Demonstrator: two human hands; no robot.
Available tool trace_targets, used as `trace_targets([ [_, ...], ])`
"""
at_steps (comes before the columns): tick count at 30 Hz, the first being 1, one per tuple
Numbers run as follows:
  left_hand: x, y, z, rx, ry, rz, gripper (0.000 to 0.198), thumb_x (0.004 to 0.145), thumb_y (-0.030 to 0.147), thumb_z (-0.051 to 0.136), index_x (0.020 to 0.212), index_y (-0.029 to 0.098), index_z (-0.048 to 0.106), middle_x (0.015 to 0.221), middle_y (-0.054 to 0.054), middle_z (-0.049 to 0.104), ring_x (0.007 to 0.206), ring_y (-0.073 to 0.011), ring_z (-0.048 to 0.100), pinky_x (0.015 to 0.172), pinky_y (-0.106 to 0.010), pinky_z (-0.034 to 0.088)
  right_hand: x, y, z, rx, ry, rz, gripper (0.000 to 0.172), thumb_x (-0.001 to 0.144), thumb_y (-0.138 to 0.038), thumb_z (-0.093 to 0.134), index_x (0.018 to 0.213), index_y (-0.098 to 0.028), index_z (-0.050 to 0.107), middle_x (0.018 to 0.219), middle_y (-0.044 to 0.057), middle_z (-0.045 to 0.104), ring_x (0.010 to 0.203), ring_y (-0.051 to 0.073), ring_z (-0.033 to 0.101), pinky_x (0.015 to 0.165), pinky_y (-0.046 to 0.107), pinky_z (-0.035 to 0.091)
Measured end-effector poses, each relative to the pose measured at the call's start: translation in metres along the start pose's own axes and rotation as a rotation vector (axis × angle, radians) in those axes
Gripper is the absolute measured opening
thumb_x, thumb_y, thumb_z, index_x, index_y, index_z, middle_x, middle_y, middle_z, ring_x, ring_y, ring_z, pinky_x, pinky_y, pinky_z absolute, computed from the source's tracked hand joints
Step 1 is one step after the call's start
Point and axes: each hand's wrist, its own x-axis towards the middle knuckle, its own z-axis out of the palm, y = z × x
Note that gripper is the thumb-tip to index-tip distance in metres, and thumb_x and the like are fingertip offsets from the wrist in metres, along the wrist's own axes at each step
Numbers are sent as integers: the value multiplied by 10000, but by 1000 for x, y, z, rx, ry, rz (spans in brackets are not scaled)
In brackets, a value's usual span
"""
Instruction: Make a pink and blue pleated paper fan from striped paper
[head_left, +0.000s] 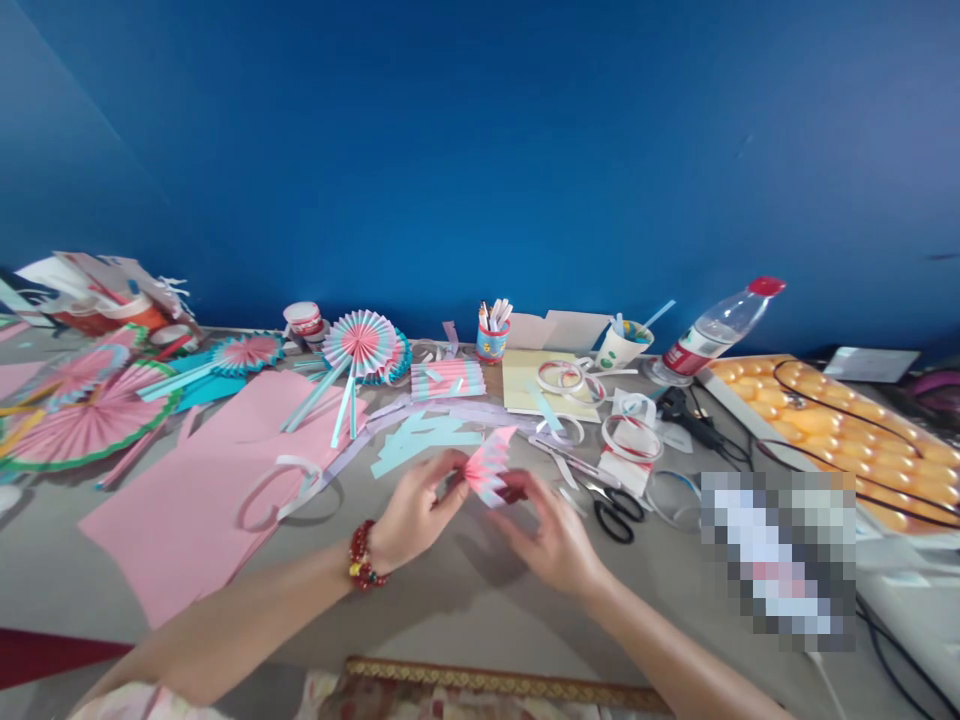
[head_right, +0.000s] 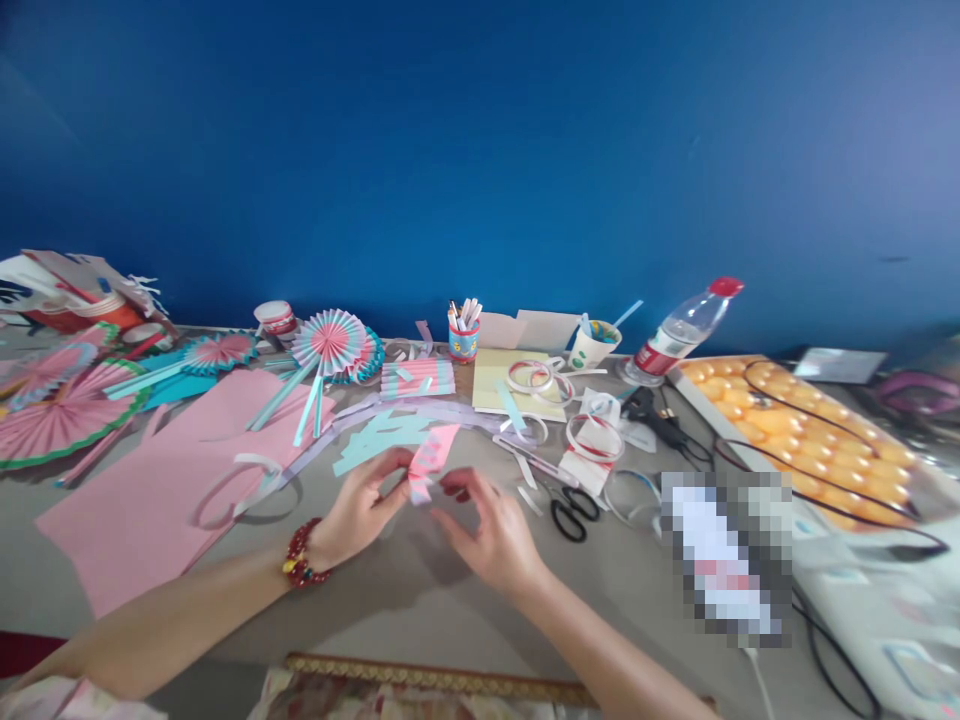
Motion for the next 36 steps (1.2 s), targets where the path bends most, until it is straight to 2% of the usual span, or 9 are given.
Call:
trace_targets([
  [4,6,-6,-16,449,-101,212,177,982,193,421,1004,187,597,952,-67,678,905,-203,621,818,-334,468,-3,-3,-20,-147,187,-150,379,859,-247,561,1227,-197,483,1215,141,581,1134,278,570,931,436,488],
  [7,9,-3,-18,643,-193,251,197,982,175,414,915,174,600,881,-64,655,854,-201,604,781,-336,461,-4,-12,-24,-343,62,-311,626,840,-261,564,1421,-159,357,1405,177,474,1321,334,419,1088,562,326],
  [9,9,-1,-15,731,-230,259,182,964,161,441,870,171,598,847,-58,633,827,-203,588,753,-337,455,-2,-17,-20,-443,-7,-372,677,847,-306,563,1459,-135,328,1445,177,451,1342,344,389,1124,588,249],
  [11,7,2,-13,793,-261,279,150,949,162,476,870,168,603,851,-55,616,822,-210,570,739,-342,447,0,-18,-13,-537,-4,-381,611,881,-305,560,1440,-139,378,1410,156,508,1303,321,432,1139,565,218],
  [13,3,2,-12,814,-278,309,138,954,172,485,900,172,613,871,-53,603,835,-209,556,740,-338,438,2,-14,-6,-614,3,-372,434,929,-236,537,1356,-169,495,1289,116,616,1195,271,516,1110,498,275],
  [17,-7,-3,-13,804,-266,363,188,994,189,448,904,182,614,894,-44,590,845,-191,541,744,-323,421,-2,-1,0,-663,-40,-427,209,965,-157,495,1086,-194,662,1021,70,705,969,215,577,898,381,424],
  [22,-22,-13,-16,802,-231,421,192,1014,203,435,960,178,618,917,-43,610,845,-184,544,769,-334,421,-14,5,0,-679,-13,-519,242,972,-126,458,908,-172,686,937,71,700,878,197,569,833,346,418],
  [25,-29,-16,-15,810,-239,456,194,1017,197,427,1015,180,620,944,-51,618,855,-182,550,768,-332,425,-22,4,0,-685,-34,-511,230,964,-125,462,941,-165,687,938,82,695,878,205,567,839,346,422],
  [36,-60,-15,-21,854,-437,415,167,953,84,450,976,147,603,944,-69,607,841,-217,545,754,-366,445,-54,8,4,-692,-129,-420,253,939,-90,450,995,-185,678,926,84,702,865,216,600,772,345,449],
])
